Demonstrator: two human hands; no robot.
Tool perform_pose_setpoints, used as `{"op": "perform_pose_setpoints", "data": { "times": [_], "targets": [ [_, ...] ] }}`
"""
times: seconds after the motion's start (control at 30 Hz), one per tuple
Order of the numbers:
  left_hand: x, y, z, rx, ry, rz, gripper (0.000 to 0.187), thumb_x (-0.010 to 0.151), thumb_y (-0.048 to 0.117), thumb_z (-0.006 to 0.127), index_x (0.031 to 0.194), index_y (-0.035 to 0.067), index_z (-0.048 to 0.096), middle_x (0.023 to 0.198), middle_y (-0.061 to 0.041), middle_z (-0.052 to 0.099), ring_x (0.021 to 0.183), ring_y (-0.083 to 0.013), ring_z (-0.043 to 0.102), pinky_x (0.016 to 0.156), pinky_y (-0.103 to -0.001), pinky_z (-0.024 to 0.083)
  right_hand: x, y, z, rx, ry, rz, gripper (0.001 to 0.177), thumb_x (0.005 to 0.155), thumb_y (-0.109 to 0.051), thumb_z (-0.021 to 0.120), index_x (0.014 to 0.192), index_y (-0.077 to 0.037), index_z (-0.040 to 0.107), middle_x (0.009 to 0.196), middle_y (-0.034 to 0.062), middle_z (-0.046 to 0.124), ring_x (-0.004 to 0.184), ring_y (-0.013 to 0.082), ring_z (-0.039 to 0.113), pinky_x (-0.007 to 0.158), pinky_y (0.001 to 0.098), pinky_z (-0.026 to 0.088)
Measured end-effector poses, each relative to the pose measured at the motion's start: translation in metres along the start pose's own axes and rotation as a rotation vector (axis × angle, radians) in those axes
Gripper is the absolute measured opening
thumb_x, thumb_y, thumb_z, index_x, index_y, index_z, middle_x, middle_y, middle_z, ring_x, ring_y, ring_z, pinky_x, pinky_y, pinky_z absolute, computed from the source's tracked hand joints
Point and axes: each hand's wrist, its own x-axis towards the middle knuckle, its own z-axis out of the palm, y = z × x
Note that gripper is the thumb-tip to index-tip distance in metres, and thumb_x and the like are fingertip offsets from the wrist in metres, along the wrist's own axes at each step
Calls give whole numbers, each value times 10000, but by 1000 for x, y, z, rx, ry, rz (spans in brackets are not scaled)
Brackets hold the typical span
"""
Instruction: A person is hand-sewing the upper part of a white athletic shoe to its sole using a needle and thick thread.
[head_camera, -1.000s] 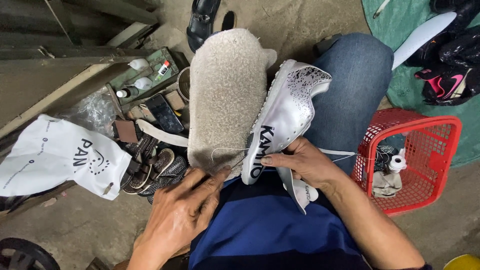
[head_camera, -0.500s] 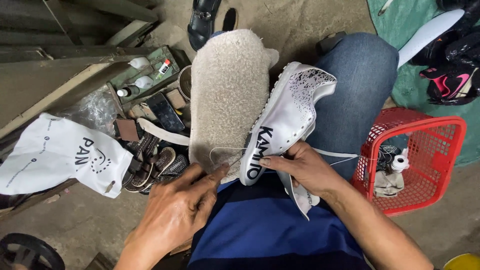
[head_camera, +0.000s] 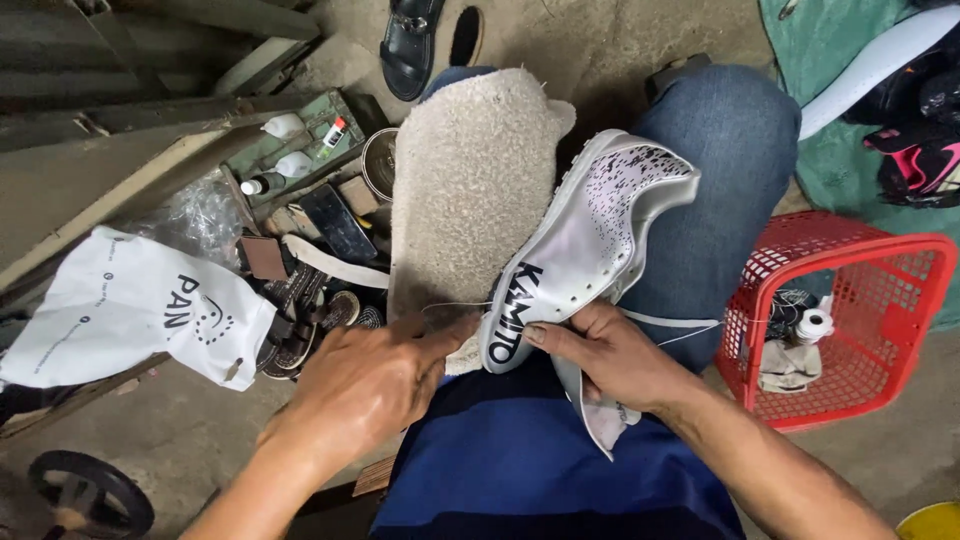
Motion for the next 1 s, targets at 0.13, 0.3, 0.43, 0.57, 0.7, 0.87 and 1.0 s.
{"op": "perform_pose_setpoints", "data": {
  "times": [0.13,0.3,0.43,0.57,0.7,0.87,1.0],
  "targets": [
    [9,-8,8,52,-17,31,574,986,153,554,1517,369,519,722,-26,718,478,-224,662,561,-436,614,1,3,0,-4,8,16,276,968,-243,655,1139,-61,773,692,24,639,399,62,422,272,229,430],
    [12,-11,26,90,78,93,550,991,188,581,1511,359,527,945,-46,709,515,-274,706,568,-495,640,-2,-11,1,-59,13,106,373,953,-262,636,1276,-103,733,878,42,738,374,95,465,291,239,458],
    [13,-9,30,27,77,79,576,993,150,570,1538,327,505,943,-63,681,560,-275,690,650,-503,632,-1,-11,1,-52,-18,52,377,961,-253,616,1272,-79,737,933,40,755,423,73,497,314,232,506],
    [19,-6,26,-156,-43,-84,543,1026,179,517,1519,402,480,1115,-63,769,727,-257,724,910,-475,604,-2,-10,3,-33,15,107,405,955,-296,635,1314,-127,714,517,52,510,265,136,447,254,263,397],
    [24,-7,47,-106,429,246,476,903,64,650,1364,184,662,1119,-88,733,836,-298,694,580,-474,646,-2,-9,8,-69,13,28,380,959,-290,625,1249,-89,765,606,34,608,313,90,456,294,256,490],
    [19,-29,36,-211,375,240,459,954,133,628,1377,311,647,1097,3,765,609,-161,716,541,-372,664,-5,-18,8,-35,-4,-63,390,950,-294,636,1241,-61,753,693,5,620,428,60,500,310,251,520],
    [12,-36,26,-79,556,299,391,928,175,641,1284,322,709,1056,54,747,778,-157,724,590,-330,529,-31,-11,-18,-24,-16,-213,311,967,-198,624,1231,-46,683,870,33,669,423,107,603,393,233,542]
  ]
}}
